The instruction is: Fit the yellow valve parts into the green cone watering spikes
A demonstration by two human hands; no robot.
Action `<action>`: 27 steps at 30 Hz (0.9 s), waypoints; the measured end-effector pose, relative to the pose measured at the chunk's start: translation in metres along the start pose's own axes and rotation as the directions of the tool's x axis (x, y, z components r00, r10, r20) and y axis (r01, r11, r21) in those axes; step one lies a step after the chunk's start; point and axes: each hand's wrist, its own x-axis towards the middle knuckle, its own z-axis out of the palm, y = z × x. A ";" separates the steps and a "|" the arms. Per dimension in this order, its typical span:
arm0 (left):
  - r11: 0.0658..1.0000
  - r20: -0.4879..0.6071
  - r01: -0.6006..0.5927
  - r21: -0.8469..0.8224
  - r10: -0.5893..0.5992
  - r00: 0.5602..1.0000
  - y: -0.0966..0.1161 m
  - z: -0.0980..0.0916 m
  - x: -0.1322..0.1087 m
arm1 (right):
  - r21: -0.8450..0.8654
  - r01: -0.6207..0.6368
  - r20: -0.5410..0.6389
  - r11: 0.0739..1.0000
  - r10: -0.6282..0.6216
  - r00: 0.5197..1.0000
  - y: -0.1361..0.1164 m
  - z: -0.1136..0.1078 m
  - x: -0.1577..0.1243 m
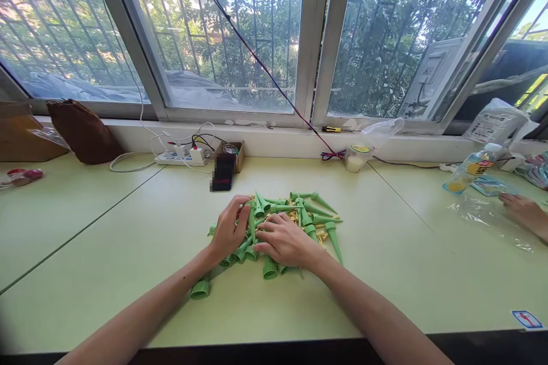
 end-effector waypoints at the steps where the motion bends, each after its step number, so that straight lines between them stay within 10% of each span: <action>1: 1.000 0.002 0.000 0.001 0.000 1.000 0.000 0.000 0.000 | 0.006 -0.002 -0.001 1.000 0.002 1.000 0.000 0.000 0.000; 27: 1.000 0.068 -0.020 0.016 0.019 0.997 0.001 0.001 0.001 | 0.080 -0.062 -0.024 0.995 0.065 0.998 0.002 0.006 -0.002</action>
